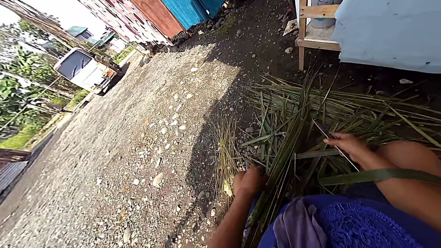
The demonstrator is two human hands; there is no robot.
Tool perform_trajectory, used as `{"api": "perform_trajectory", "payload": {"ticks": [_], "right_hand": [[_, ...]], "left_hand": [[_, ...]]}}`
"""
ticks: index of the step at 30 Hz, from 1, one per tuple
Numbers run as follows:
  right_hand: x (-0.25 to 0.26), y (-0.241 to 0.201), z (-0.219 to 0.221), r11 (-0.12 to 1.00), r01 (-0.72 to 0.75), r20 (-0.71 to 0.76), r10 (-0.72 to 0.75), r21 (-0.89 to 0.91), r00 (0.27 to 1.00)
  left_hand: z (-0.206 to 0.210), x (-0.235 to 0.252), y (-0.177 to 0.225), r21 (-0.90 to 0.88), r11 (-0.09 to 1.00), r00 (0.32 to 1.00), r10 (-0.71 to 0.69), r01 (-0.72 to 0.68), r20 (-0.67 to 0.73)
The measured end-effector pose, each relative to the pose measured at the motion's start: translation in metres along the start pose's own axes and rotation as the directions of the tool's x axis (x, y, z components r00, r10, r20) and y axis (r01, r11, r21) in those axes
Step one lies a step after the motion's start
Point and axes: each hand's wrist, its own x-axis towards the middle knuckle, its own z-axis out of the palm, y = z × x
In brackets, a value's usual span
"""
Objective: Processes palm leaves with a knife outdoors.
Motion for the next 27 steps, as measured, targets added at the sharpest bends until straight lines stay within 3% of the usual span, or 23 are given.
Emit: {"api": "perform_trajectory", "payload": {"ticks": [3, 7, 10, 13, 15, 18, 22, 25, 27], "right_hand": [[0.000, 0.000, 0.000, 0.981, 0.123, 0.133, -0.103, -0.152, 0.986], [0.007, 0.007, 0.007, 0.839, 0.274, 0.294, -0.144, -0.470, 0.945], [0.006, 0.011, 0.019, 0.651, 0.201, 0.285, 0.025, -0.732, 0.958], [0.006, 0.014, 0.026, 0.559, 0.138, 0.248, 0.126, -0.818, 0.961], [0.002, 0.011, 0.026, 0.528, 0.105, 0.206, 0.137, -0.843, 0.969], [-0.005, -0.002, 0.014, 0.579, 0.079, 0.134, 0.052, -0.812, 0.990], [-0.007, -0.021, -0.019, 0.767, 0.015, -0.111, -0.111, -0.641, 0.988], [-0.006, -0.024, -0.037, 0.875, 0.001, -0.246, -0.137, -0.484, 0.959], [-0.003, -0.019, -0.039, 0.899, 0.025, -0.230, -0.138, -0.437, 0.963]], "left_hand": [[0.025, 0.005, 0.013, 0.029, 0.997, 0.992, 0.061, -0.064, 0.109], [0.028, 0.004, 0.022, 0.058, 0.998, 0.998, 0.019, -0.023, 0.058], [0.030, 0.000, 0.033, 0.075, 0.993, 0.996, 0.087, -0.086, -0.003], [0.035, -0.001, 0.044, 0.150, 0.975, 0.986, 0.155, -0.161, 0.055], [0.039, -0.001, 0.051, 0.212, 0.967, 0.987, 0.119, -0.140, 0.110], [0.043, -0.001, 0.056, 0.256, 0.959, 0.990, 0.099, -0.123, 0.104], [0.048, -0.001, 0.056, 0.242, 0.968, 0.997, 0.053, -0.066, 0.060], [0.046, 0.001, 0.047, 0.095, 0.994, 0.997, 0.054, -0.058, 0.047], [0.039, 0.000, 0.041, -0.045, 0.995, 0.996, 0.085, -0.084, 0.024]]}}
